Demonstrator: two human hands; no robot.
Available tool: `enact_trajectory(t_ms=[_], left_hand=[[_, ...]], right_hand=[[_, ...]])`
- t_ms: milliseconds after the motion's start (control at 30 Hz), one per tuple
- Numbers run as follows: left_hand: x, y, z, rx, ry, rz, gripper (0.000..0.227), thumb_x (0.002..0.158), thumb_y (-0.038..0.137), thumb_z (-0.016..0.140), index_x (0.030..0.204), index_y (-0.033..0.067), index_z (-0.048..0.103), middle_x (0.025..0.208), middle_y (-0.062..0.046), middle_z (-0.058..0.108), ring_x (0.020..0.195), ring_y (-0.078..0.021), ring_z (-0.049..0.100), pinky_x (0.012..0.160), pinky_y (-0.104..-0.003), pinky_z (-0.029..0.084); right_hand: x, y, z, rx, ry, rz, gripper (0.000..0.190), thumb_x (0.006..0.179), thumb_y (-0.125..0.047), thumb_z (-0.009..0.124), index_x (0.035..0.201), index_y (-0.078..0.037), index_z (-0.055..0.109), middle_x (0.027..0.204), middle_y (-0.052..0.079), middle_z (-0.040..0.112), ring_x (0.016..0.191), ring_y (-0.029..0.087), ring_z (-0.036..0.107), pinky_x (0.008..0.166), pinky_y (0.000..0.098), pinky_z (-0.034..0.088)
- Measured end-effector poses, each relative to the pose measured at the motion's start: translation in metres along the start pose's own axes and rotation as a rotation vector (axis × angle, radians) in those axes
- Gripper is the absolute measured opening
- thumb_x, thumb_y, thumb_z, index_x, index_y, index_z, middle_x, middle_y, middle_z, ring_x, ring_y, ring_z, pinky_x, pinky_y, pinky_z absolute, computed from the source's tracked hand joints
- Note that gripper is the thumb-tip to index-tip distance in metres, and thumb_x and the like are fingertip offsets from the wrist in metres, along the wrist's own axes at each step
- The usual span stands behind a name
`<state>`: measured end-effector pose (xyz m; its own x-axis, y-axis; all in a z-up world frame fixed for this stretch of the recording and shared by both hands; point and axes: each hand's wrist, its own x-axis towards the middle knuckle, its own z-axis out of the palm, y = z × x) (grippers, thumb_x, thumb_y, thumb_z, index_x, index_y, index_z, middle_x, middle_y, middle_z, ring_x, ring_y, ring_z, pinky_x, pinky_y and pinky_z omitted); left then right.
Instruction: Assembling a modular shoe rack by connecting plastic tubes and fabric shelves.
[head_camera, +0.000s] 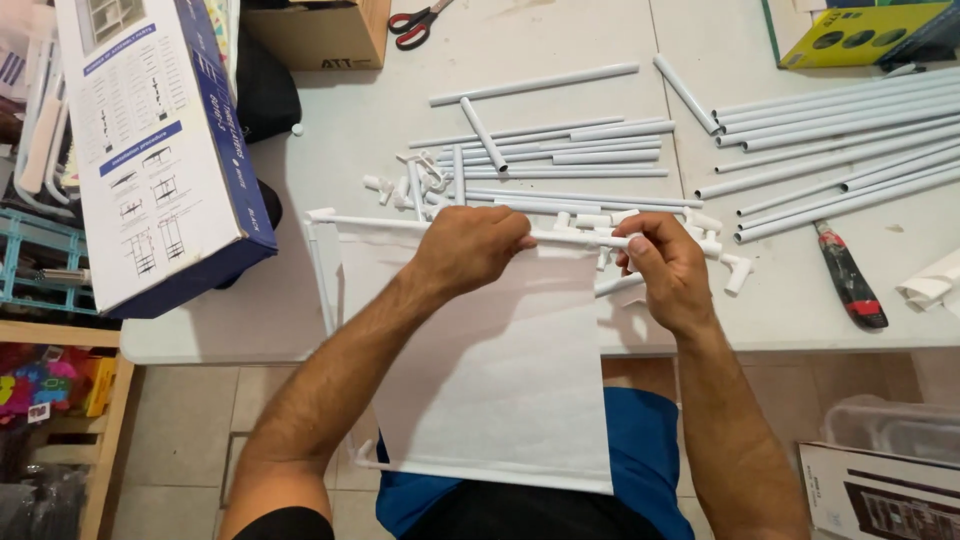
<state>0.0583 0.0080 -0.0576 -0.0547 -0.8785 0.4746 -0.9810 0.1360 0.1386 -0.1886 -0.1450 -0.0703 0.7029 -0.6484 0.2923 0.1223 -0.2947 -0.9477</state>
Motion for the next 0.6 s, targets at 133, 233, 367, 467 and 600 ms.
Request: enact_trajectory(t_ms=[133,233,367,467,600], left_hand=[[-0.023,-0.021,-0.011,0.053,-0.027,-0.014,0.038,0.108,0.048,0.045,0.089,0.0172,0.057,0.067,-0.001,0.056,0.062,-0.0232,0.066,0.057,-0.036,0.054],[-0.042,-0.046,-0.026,0.109,-0.035,-0.044,0.038,0.107,0.049,0.047,0.088,0.0172,0.057,0.066,-0.002,0.056,0.062,-0.0244,0.066,0.057,-0.036,0.054],[-0.068,-0.073,-0.048,0.193,-0.061,-0.14,0.046,0.106,0.056,0.046,0.085,0.0174,0.059,0.064,-0.003,0.056,0.061,-0.0243,0.065,0.058,-0.036,0.053],[-0.087,-0.082,-0.056,0.217,-0.035,-0.192,0.049,0.105,0.06,0.047,0.082,0.0187,0.059,0.061,-0.001,0.054,0.058,-0.0212,0.063,0.058,-0.032,0.052],[-0.094,-0.08,-0.058,0.234,0.006,-0.216,0.051,0.104,0.065,0.046,0.082,0.0215,0.06,0.061,0.003,0.054,0.057,-0.0161,0.061,0.057,-0.028,0.05]], right_hand=[[0.001,-0.002,-0.002,-0.001,0.015,0.0,0.026,0.105,-0.018,0.053,0.113,0.003,0.066,0.074,0.014,0.062,0.07,0.02,0.061,0.069,0.0362,0.057],[0.002,-0.002,-0.011,0.022,0.075,-0.005,0.027,0.106,-0.018,0.052,0.114,0.004,0.065,0.075,0.016,0.063,0.071,0.021,0.061,0.07,0.0359,0.056],[0.0,0.022,-0.031,0.071,0.136,0.031,0.029,0.106,-0.021,0.049,0.116,0.003,0.062,0.083,0.02,0.065,0.069,0.021,0.064,0.066,0.0311,0.053],[-0.001,0.027,-0.031,0.181,0.136,0.023,0.038,0.105,-0.033,0.052,0.125,-0.001,0.052,0.102,0.024,0.066,0.08,0.023,0.067,0.071,0.0309,0.057],[-0.007,0.027,-0.021,0.457,0.047,0.143,0.109,0.079,-0.075,0.064,0.157,-0.015,0.018,0.134,0.024,0.06,0.106,0.022,0.071,0.091,0.0329,0.061]])
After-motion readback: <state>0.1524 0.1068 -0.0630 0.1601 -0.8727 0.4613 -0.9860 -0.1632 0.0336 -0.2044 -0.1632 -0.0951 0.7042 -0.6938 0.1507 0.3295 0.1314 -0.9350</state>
